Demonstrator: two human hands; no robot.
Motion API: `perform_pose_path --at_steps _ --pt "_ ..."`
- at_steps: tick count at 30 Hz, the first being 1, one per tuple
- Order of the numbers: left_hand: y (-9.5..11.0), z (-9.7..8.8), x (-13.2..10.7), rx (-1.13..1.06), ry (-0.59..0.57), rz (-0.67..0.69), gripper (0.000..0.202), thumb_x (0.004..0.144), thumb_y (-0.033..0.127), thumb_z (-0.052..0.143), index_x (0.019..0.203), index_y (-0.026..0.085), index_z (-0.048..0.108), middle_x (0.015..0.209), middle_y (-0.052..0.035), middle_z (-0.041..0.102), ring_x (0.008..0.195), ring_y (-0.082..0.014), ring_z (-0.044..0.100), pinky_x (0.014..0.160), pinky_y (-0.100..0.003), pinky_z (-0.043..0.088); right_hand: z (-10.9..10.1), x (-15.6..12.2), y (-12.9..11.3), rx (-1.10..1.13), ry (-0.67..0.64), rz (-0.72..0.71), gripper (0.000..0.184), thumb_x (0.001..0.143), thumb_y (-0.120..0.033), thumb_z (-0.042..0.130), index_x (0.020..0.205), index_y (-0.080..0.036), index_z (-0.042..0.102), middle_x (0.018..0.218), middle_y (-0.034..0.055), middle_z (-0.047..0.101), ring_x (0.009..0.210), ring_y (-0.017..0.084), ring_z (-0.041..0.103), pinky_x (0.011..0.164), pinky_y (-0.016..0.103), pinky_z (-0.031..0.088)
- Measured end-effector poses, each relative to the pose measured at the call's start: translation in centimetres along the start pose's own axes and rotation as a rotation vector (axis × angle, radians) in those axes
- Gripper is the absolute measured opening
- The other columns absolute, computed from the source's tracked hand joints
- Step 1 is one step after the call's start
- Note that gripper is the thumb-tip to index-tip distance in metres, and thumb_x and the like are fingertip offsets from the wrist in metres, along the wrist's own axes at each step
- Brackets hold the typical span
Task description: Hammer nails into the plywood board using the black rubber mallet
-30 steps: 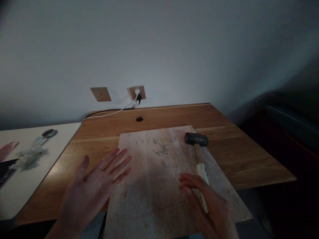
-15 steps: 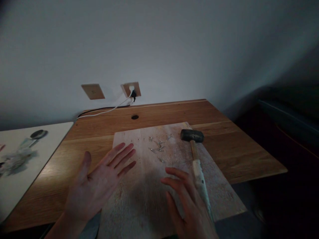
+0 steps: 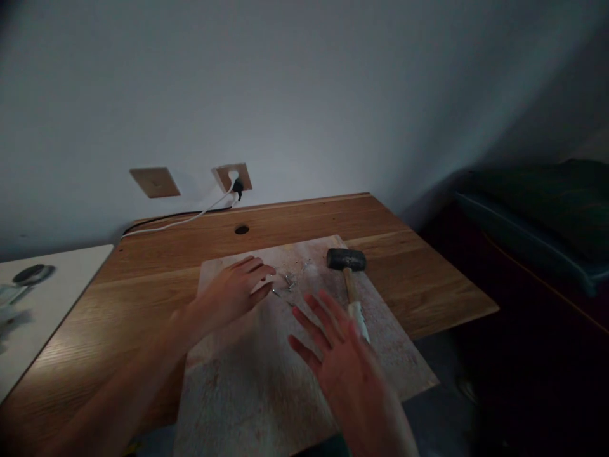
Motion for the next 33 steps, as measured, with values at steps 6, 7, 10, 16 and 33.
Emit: perform_pose_path --at_steps 6,7,10,16,33 --pt "-1.0 1.0 3.3 0.115 -0.068 0.049 0.015 0.099 0.016 0.057 0.108 0.016 0.07 0.112 -0.0129 0.067 0.102 -0.0276 0.069 0.086 -0.039 0.057 0.2 0.8 1.6 0.338 0.165 0.137 0.05 0.104 -0.066 0.046 0.136 -0.036 0.069 0.154 0.0047 0.064 0.146 0.032 0.057 0.117 0.062 0.049" --pt "-1.2 1.2 3.4 0.117 -0.071 0.049 0.015 0.099 0.015 0.057 0.107 0.016 0.069 0.11 -0.0115 0.067 0.1 -0.0264 0.069 0.085 -0.038 0.057 0.1 0.8 2.1 0.354 0.2 0.154 0.05 0.102 -0.067 0.049 0.135 -0.035 0.07 0.153 0.0053 0.065 0.145 0.033 0.058 0.117 0.062 0.049" --pt "-1.7 1.9 3.4 0.101 -0.086 0.043 0.013 0.098 0.015 0.057 0.106 0.018 0.066 0.104 -0.0085 0.068 0.095 -0.0246 0.068 0.084 -0.036 0.055 0.0 0.8 3.2 0.389 0.288 0.193 0.056 0.1 -0.074 0.048 0.133 -0.035 0.071 0.15 0.0055 0.067 0.143 0.034 0.059 0.118 0.062 0.047" --pt "-2.5 2.3 3.0 0.03 -0.061 0.023 0.015 0.098 0.017 0.058 0.11 0.02 0.066 0.114 -0.0095 0.063 0.094 -0.0233 0.067 0.08 -0.035 0.054 0.3 0.7 3.2 0.397 0.306 0.262 0.056 0.098 -0.076 0.05 0.127 -0.036 0.075 0.15 0.0038 0.067 0.145 0.033 0.056 0.122 0.06 0.042" --pt "-4.7 4.0 0.7 -0.388 0.262 -0.028 0.031 0.091 0.006 0.062 0.119 0.021 0.067 0.119 -0.0087 0.068 0.106 -0.024 0.068 0.098 -0.041 0.057 -0.3 1.3 -0.4 -0.083 0.252 0.111 0.025 0.085 -0.05 0.078 0.101 -0.031 0.077 0.121 0.006 0.07 0.108 0.028 0.069 0.08 0.037 0.058"
Point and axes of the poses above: each hand's wrist, its own x-axis towards the middle knuckle, its own z-axis out of the palm, y = z × x, the point moved 5 cm from there along x, towards the middle knuckle
